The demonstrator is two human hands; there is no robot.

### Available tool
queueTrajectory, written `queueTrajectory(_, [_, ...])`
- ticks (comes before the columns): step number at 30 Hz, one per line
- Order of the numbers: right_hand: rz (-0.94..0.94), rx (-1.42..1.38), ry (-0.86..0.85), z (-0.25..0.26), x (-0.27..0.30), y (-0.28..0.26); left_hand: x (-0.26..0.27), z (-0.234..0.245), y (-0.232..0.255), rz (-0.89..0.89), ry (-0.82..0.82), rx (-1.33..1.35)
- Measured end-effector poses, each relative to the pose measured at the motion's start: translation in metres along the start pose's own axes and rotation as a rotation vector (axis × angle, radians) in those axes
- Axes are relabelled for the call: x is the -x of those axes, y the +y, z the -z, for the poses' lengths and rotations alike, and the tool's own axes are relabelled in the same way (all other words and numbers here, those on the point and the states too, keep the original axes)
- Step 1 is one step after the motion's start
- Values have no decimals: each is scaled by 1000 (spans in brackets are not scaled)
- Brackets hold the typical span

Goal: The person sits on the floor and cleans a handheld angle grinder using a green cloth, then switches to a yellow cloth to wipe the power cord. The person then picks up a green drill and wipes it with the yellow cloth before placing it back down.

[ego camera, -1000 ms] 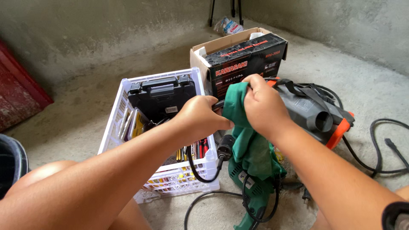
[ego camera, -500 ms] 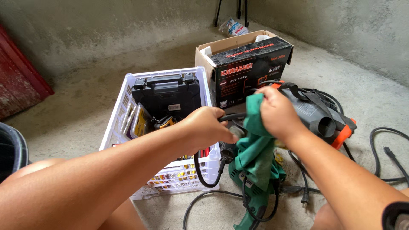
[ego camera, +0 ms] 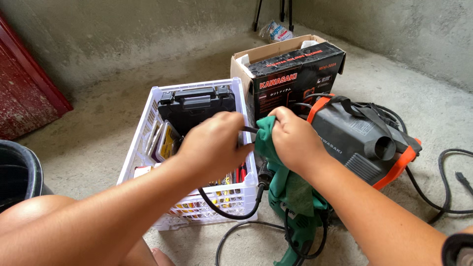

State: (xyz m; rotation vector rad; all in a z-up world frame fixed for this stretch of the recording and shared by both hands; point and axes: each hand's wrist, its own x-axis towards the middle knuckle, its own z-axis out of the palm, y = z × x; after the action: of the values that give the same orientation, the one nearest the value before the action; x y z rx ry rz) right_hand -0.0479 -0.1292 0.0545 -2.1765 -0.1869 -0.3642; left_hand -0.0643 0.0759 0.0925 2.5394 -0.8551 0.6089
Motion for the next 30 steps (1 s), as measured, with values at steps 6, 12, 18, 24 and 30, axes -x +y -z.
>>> queueTrajectory(6, [22, -28, -16, -1, 6, -27, -6, -14, 9, 156, -198, 201])
queueTrajectory(12, [65, -162, 4, 4, -4, 11, -19, -17, 32, 437, -387, 478])
queueTrajectory(18, [141, -8, 147, 41, -28, 69, -39, -6, 15, 330, -362, 441])
queueTrajectory(24, [23, 93, 184, 63, -29, 117, -31, -11, -18, 445, -439, 426])
queueTrajectory(30, [61, 218, 120, 22, -9, 73, -20, -3, -53, 301, -485, 7])
